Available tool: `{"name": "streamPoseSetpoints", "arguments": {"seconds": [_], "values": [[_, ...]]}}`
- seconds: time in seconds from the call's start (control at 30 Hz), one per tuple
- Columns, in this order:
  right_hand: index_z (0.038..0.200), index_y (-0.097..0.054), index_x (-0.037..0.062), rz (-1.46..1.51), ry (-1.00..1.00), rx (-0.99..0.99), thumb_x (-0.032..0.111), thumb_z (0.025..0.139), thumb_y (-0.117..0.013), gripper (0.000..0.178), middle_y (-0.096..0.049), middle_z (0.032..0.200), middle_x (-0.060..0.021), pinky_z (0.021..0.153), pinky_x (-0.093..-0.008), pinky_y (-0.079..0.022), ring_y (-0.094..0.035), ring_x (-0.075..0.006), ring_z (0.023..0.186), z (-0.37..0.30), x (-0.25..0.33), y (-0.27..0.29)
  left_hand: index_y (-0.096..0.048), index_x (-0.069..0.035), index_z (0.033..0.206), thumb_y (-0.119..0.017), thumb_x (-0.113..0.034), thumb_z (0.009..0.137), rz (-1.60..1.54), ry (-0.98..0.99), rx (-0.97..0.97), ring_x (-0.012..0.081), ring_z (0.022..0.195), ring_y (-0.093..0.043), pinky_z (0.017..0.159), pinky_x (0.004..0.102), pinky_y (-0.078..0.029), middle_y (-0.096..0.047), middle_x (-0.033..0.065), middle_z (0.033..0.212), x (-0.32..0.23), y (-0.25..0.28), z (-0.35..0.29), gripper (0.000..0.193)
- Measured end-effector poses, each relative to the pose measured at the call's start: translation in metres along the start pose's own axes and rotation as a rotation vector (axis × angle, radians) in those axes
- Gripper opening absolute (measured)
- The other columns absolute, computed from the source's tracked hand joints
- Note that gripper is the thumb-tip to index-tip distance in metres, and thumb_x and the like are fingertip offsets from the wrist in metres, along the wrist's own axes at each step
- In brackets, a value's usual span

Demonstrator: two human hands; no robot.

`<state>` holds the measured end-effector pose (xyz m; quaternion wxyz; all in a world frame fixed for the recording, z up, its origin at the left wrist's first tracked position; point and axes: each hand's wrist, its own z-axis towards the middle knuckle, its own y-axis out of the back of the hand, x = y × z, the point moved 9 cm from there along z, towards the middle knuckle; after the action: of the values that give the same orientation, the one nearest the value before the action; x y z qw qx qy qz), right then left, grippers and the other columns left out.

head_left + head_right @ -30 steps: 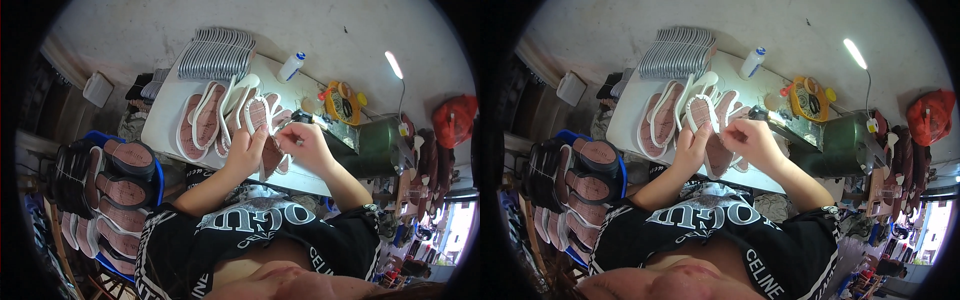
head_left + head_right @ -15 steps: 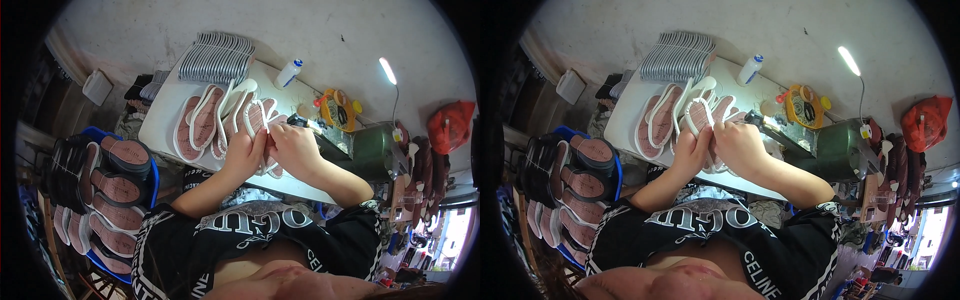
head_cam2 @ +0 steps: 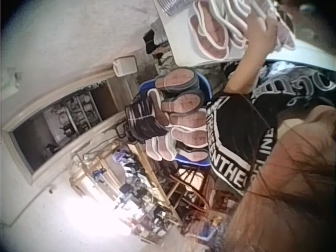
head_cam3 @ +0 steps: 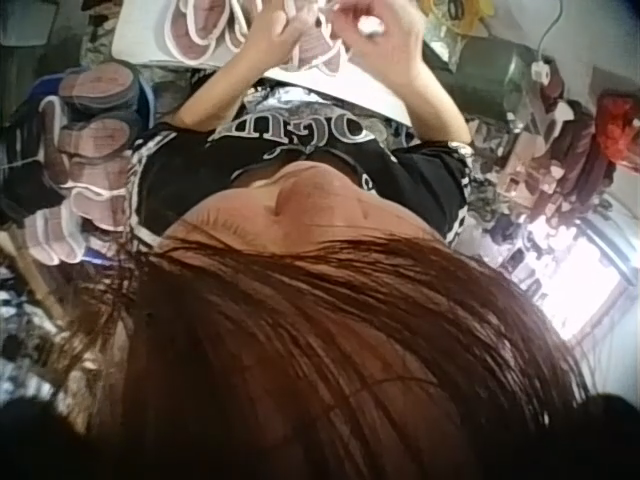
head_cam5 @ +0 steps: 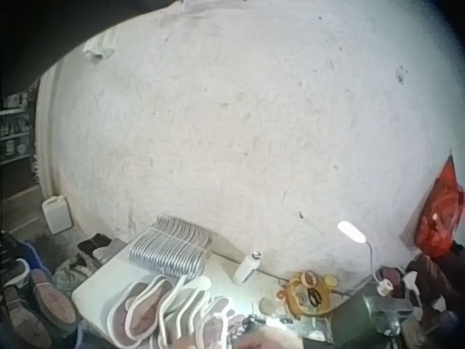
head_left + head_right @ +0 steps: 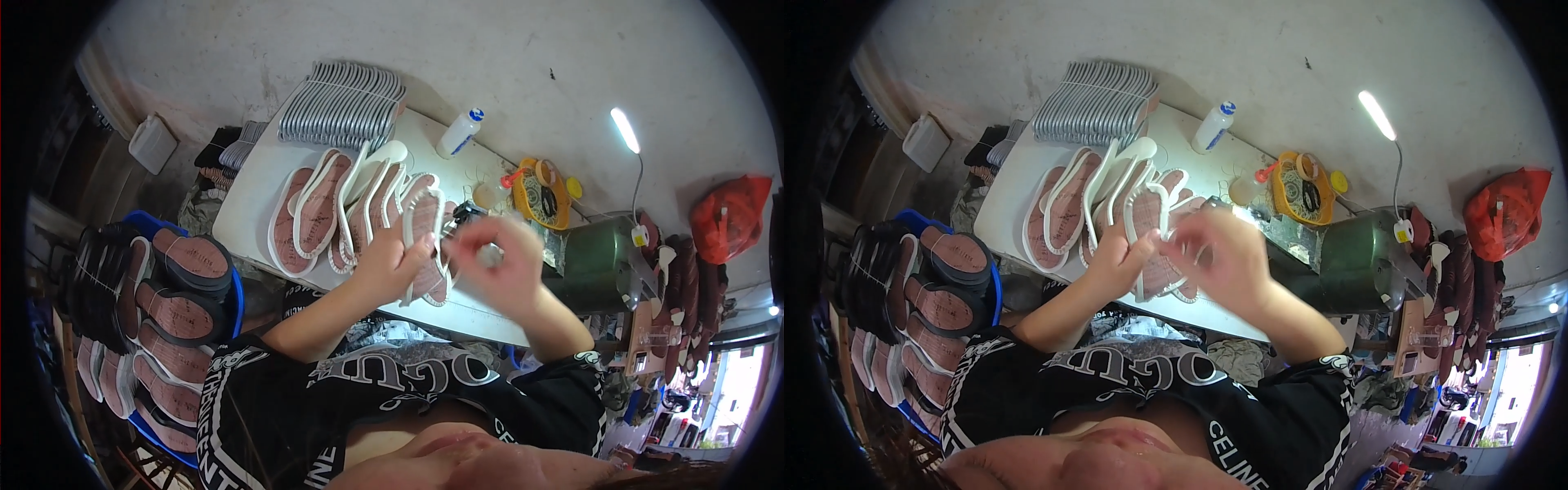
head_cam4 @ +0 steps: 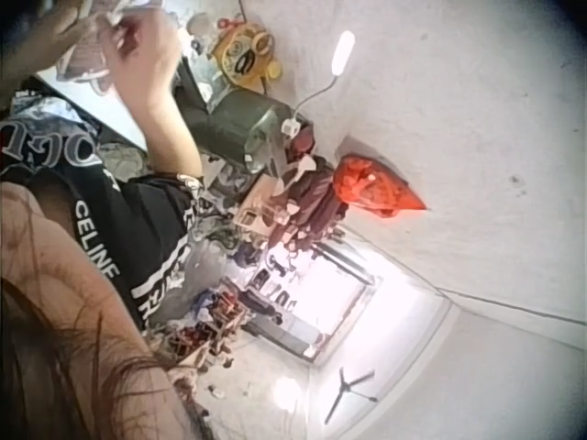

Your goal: Inspecting and preparing shoe insoles and components by checking alignment and stitching.

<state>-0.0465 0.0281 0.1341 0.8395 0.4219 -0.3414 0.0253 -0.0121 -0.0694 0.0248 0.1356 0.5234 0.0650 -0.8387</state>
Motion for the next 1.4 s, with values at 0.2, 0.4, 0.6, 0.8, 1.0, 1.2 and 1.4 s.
{"name": "streamPoseSetpoints", "arguments": {"seconds": [0.2, 0.4, 0.6, 0.8, 1.0, 1.2, 1.4], "values": [[0.087, -0.065, 0.0021, -0.056, -0.045, 0.156, 0.015, 0.075, -0.071, 0.019, -0.063, 0.08, -0.0096, 0.071, -0.0329, -0.048, -0.06, -0.0226, 0.086, 0.025, -0.018, 0.006, -0.041, 0.003, 0.125, -0.049, -0.022, 0.089, 0.072, 0.06, 0.233, 0.0381, 0.064, -0.062, 0.06, 0.0439, -0.048, -0.062, 0.019, 0.072, -0.018, -0.018, 0.001, 0.044], [0.077, -0.066, 0.0031, -0.266, 0.111, 0.21, 0.012, 0.076, -0.067, 0.009, -0.063, 0.075, -0.0096, 0.073, -0.0358, -0.047, -0.061, -0.0261, 0.077, 0.019, -0.017, -0.002, -0.038, 0.007, 0.124, -0.048, -0.024, 0.09, 0.36, 0.152, 0.342, 0.0409, 0.062, -0.058, 0.059, 0.0494, -0.044, -0.061, 0.0198, 0.071, -0.009, -0.019, -0.006, 0.047], [0.064, -0.055, 0.0064, -0.502, 0.234, 0.13, 0.011, 0.07, -0.064, 0.011, -0.057, 0.064, -0.0069, 0.064, -0.0395, -0.045, -0.057, -0.0267, 0.063, 0.023, -0.017, -0.022, -0.03, 0.001, 0.129, -0.047, -0.022, 0.09, 0.435, 0.316, 0.293, 0.0423, 0.067, -0.059, 0.062, 0.0513, -0.044, -0.061, 0.0227, 0.07, -0.007, -0.014, -0.009, 0.048], [0.074, -0.059, -0.0021, 0.132, -0.182, 0.239, 0.004, 0.069, -0.067, 0.011, -0.058, 0.068, -0.0079, 0.057, -0.0252, -0.046, -0.057, -0.0129, 0.059, 0.038, -0.055, -0.021, -0.026, -0.006, 0.135, -0.047, -0.012, 0.089, 0.15, 0.141, 0.171, 0.038, 0.073, -0.061, 0.067, 0.0442, -0.047, -0.06, 0.024, 0.085, -0.028, 0.006, -0.003, 0.051], [0.08, -0.061, -0.0006, 0.027, 0.033, 0.283, 0.006, 0.072, -0.068, 0.013, -0.06, 0.075, -0.0079, 0.063, -0.0283, -0.049, -0.06, -0.0176, 0.066, 0.046, -0.015, -0.014, -0.025, -0.006, 0.136, -0.038, 0.004, 0.093, -0.314, 0.323, 0.202, 0.0137, 0.097, -0.053, 0.074, 0.0276, -0.051, -0.045, 0.0104, 0.119, -0.019, 0.003, -0.004, 0.047], [0.088, -0.063, 0.0011, -0.106, 0.168, 0.358, 0.011, 0.078, -0.066, 0.015, -0.061, 0.077, -0.0094, 0.069, -0.0336, -0.049, -0.061, -0.0252, 0.074, 0.051, -0.003, -0.018, -0.024, -0.004, 0.135, -0.04, 0.001, 0.094, -0.308, 0.292, 0.161, 0.0142, 0.1, -0.051, 0.071, 0.027, -0.052, -0.04, 0.0104, 0.119, -0.02, 0.004, -0.002, 0.044], [0.086, -0.063, 0.002, -0.23, 0.12, 0.515, 0.01, 0.08, -0.061, 0.011, -0.062, 0.08, -0.0113, 0.069, -0.0359, -0.049, -0.061, -0.0288, 0.076, 0.057, 0.001, -0.032, -0.027, -0.005, 0.134, -0.042, -0.003, 0.095, -0.181, 0.312, 0.172, 0.0119, 0.089, -0.053, 0.067, 0.0268, -0.05, -0.044, 0.0095, 0.114, -0.02, 0.013, -0.001, 0.042]]}}
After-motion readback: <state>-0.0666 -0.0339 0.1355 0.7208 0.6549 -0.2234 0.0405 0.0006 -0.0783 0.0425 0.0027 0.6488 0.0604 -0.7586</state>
